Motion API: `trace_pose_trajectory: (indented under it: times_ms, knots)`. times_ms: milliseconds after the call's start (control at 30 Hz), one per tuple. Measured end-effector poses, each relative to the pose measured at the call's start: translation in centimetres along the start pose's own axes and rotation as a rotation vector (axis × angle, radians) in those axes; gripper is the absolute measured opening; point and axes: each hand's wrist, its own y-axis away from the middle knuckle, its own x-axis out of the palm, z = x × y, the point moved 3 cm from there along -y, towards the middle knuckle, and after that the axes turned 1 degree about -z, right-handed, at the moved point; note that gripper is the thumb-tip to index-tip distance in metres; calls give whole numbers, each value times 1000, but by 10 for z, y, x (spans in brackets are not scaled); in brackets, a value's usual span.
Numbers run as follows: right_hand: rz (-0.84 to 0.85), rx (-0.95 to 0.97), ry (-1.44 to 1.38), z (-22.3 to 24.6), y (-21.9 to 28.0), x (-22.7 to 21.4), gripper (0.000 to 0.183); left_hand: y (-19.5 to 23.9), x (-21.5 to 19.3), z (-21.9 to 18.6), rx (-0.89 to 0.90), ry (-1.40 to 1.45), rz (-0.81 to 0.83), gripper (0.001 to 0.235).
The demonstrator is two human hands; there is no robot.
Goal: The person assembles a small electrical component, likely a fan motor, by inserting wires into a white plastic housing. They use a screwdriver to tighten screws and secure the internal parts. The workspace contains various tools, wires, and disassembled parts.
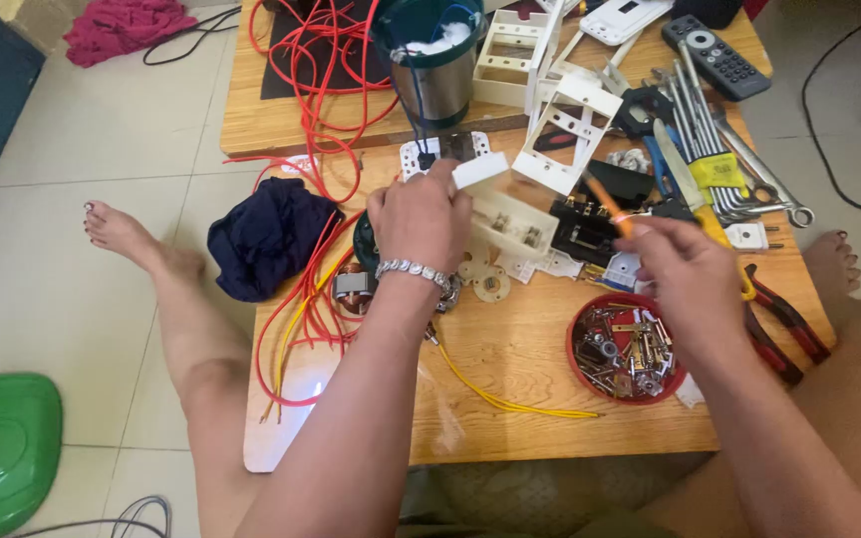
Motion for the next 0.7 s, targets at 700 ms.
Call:
trace_pose_trajectory:
  times_ms: [700]
  knots:
    - [-72,-85,43,-7,-28,-14,43,-1,93,-77,133,190,254,93]
